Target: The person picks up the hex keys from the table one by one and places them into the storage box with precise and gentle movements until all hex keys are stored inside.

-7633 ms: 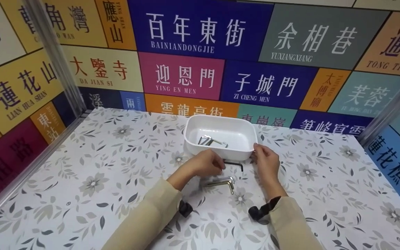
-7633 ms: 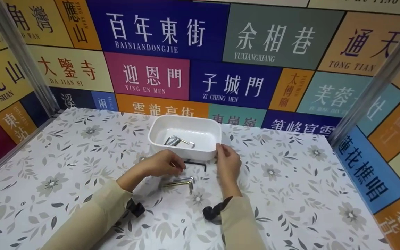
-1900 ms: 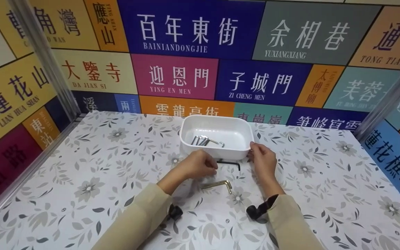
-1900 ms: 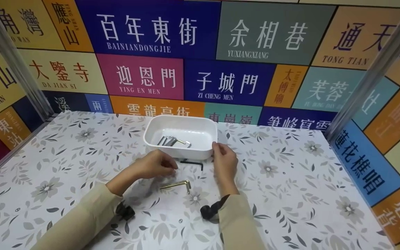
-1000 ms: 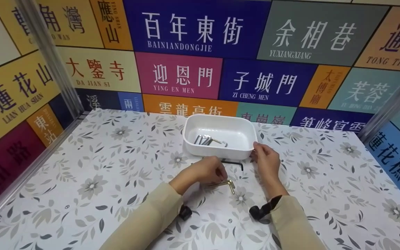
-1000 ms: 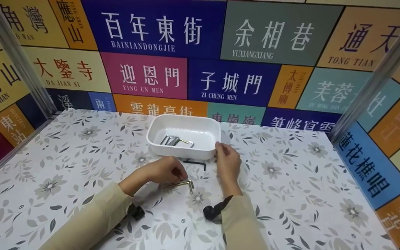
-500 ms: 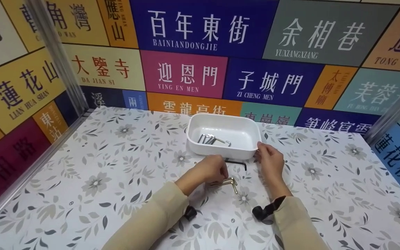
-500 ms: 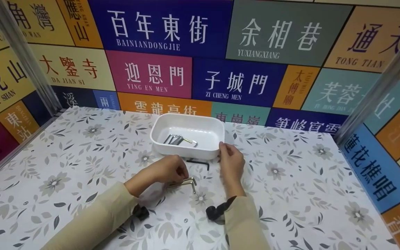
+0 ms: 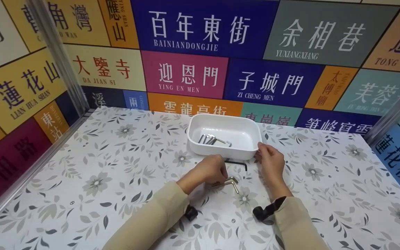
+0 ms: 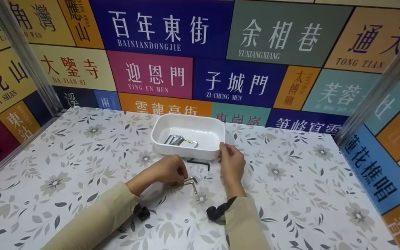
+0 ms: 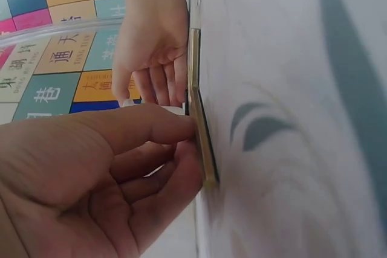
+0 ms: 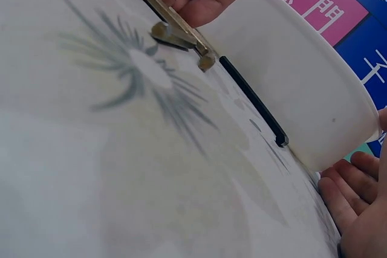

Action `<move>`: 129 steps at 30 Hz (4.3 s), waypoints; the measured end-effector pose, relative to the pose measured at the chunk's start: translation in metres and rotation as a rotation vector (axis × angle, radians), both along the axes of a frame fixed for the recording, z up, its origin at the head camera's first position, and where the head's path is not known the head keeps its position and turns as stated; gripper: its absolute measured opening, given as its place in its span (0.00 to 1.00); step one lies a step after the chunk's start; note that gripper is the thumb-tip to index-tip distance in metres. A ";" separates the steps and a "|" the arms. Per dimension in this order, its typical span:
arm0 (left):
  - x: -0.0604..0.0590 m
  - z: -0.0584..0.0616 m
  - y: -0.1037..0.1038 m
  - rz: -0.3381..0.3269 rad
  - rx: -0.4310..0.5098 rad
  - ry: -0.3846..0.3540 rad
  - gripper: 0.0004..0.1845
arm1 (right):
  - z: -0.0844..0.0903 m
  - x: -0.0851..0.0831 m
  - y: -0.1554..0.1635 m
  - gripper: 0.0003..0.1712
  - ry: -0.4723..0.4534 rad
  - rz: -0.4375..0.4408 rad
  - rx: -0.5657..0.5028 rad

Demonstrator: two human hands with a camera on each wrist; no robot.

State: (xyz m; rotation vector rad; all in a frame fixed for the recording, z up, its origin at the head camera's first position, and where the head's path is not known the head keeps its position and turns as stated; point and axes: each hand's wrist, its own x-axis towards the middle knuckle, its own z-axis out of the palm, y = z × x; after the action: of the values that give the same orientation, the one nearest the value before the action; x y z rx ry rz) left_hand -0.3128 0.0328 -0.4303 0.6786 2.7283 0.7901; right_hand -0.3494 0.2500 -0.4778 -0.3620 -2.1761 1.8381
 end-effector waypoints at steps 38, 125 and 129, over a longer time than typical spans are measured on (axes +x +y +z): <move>-0.077 0.048 -0.009 0.214 0.343 0.073 0.09 | 0.001 -0.001 -0.001 0.24 -0.021 -0.041 0.048; 0.010 -0.005 -0.015 -0.139 0.166 -0.151 0.14 | 0.001 0.001 0.005 0.27 -0.030 -0.037 0.035; 0.017 -0.004 -0.012 -0.099 0.066 -0.107 0.14 | 0.002 -0.001 0.003 0.27 -0.045 -0.014 0.020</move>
State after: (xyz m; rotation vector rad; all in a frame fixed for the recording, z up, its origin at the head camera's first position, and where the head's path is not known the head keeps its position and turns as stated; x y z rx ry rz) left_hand -0.2959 0.0207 -0.4346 0.7557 2.5621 0.8705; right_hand -0.3507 0.2528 -0.4756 -0.4169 -2.2140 1.8166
